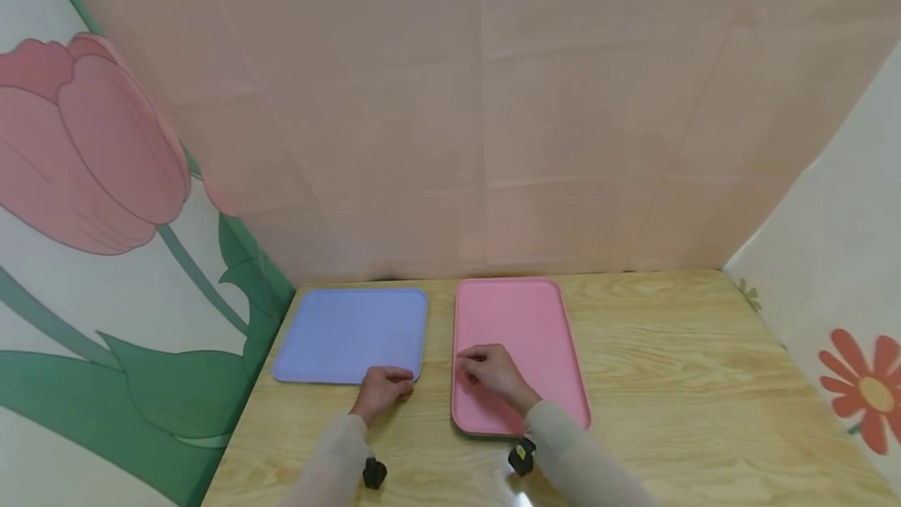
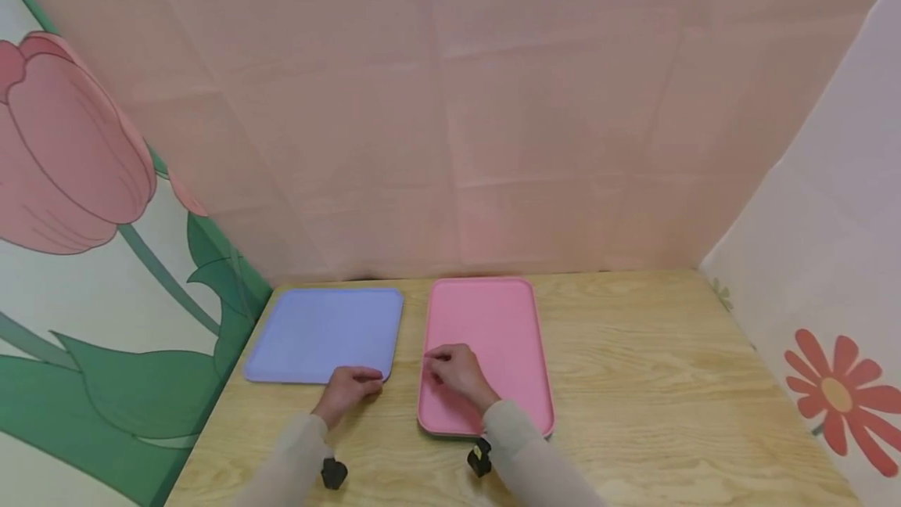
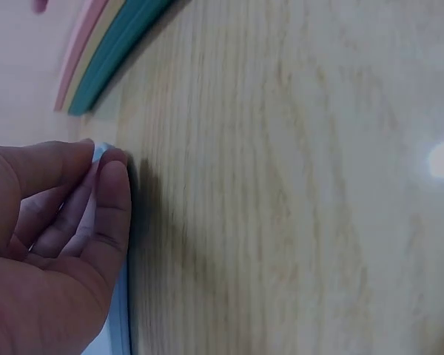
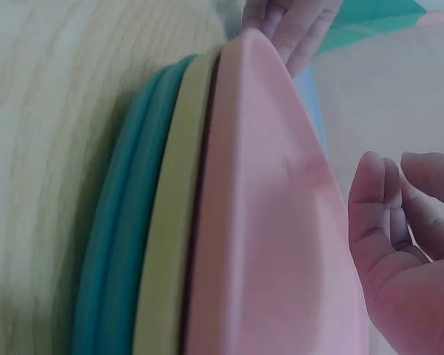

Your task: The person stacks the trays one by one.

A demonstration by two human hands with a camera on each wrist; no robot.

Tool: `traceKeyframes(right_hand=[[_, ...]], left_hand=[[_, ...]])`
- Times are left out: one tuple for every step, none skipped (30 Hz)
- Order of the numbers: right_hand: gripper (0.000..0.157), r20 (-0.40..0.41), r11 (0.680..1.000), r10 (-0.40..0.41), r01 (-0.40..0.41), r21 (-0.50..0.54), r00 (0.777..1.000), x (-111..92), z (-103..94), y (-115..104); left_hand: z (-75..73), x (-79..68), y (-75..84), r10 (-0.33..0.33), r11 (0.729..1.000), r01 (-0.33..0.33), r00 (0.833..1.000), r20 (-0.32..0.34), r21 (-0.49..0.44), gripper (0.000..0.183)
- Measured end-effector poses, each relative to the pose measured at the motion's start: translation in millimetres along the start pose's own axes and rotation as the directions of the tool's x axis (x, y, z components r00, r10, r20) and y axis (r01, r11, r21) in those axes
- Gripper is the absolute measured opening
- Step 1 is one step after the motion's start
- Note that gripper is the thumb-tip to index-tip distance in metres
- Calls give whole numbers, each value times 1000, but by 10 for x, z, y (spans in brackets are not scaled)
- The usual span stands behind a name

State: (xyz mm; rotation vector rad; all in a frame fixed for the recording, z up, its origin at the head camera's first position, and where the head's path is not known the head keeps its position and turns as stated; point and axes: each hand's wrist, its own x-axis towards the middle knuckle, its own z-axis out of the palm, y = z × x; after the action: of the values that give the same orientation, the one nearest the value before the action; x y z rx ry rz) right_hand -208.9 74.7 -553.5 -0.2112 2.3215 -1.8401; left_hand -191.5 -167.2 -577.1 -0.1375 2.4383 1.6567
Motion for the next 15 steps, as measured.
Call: traceKeyframes(right_hand=[[17,3,1000,1,-1,0,1000,-1,15,-1],[18,4,1000,-3,3,0,1000,-7,27,-9],[18,6,1000,3,-3,7,1000,-9,43,-15],[19,7,1000,-1,1,7,1000,-10,57,-19],[19,8,1000,-1,1,11,1000,-10,72,-20],[20,9,1000,-2,2,16,1000,-11,86,-23],[20,10,1000,0,0,20,1000,-11,99,-24],[21,14,1000,1,-2,29,1000,-11,111,-26],[21,18,999,2,-3,35,1000,-9,121,-23],[21,20,999,5,-6,40,1000,-7,131,-21],[21,23,999,8,-9,44,1000,-6,138,-21],[21,25,999,13,-14,49,1000,-5,143,-22],[22,28,998,19,-21,56,999,-3,148,-22],[22,30,998,24,-26,63,999,-2,151,-22],[22,29,997,27,-29,67,999,0,153,-22]], left_hand=[[8,-10,-5,-2,1000,2,1000,7,-10,21],[14,-21,-9,3,1000,-3,1000,13,-20,21],[17,-29,-18,6,999,-5,1000,16,-38,22],[16,-37,-31,7,998,-6,1000,17,-65,23],[9,-44,-44,7,996,-6,1000,9,-92,24],[-1,-52,-55,5,993,-5,1000,-4,-116,24],[-17,-61,-64,-4,989,1,1000,-23,-145,24],[-34,-69,-79,-15,985,7,999,-47,-170,24],[-57,-76,-93,-34,980,19,997,-73,-198,23],[-82,-85,-106,-52,976,28,993,-106,-216,21],[-110,-95,-114,-80,971,45,987,-141,-235,20],[-140,-105,-125,-110,965,64,978,-175,-253,18],[-170,-114,-140,-139,958,79,969,-204,-276,17],[-201,-121,-160,-165,949,91,959,-229,-302,16],[-232,-131,-176,-191,939,102,949,-250,-327,16]])
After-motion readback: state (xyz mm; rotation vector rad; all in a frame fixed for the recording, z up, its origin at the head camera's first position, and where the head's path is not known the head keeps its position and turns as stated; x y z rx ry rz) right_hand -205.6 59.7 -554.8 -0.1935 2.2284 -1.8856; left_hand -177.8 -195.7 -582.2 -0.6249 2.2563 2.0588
